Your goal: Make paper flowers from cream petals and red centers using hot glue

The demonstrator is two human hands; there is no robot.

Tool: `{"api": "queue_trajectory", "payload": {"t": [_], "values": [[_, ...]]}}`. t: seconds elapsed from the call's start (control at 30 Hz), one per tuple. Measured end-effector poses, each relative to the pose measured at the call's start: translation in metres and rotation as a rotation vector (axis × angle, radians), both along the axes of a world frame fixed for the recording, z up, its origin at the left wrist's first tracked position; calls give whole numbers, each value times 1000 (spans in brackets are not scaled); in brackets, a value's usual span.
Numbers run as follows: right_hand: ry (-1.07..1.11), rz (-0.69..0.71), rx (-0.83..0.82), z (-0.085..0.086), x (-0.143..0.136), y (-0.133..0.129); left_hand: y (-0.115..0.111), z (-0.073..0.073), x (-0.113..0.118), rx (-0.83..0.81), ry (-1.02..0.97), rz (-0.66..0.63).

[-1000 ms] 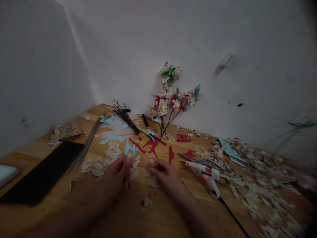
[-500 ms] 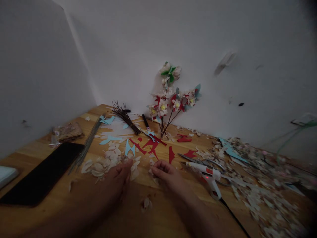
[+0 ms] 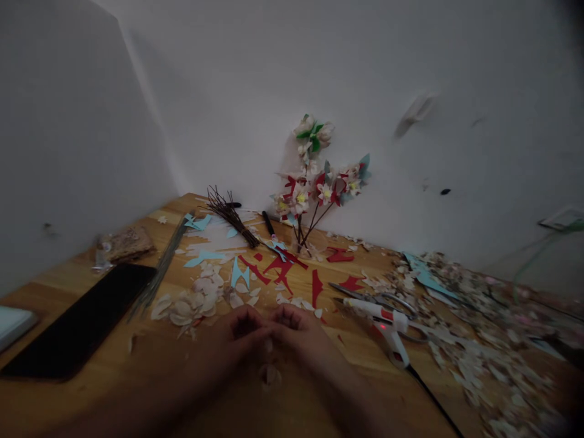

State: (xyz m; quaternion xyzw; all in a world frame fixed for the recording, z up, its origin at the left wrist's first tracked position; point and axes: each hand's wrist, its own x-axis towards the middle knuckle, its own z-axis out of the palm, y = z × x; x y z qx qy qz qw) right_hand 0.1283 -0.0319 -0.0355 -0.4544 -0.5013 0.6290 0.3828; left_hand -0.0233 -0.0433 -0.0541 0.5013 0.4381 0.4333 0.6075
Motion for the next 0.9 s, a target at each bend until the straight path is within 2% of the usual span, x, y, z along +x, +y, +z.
{"api": "queue_trajectory", "payload": {"t": [0.13, 0.27, 0.43, 0.73, 0.9], "values": [[34, -22, 9, -1, -1, -4, 2, 1, -1, 2, 15, 75], [38, -68, 24, -2, -4, -9, 0, 2, 1, -83, -37, 119], [-30, -98, 12, 2, -6, -11, -5, 5, 4, -203, -185, 60], [-109, -66, 37, 4, 4, -10, 0, -6, 2, -286, -174, 4], [-180, -42, 27, 9, 5, -12, 3, -9, 4, -227, -240, 17]]}}
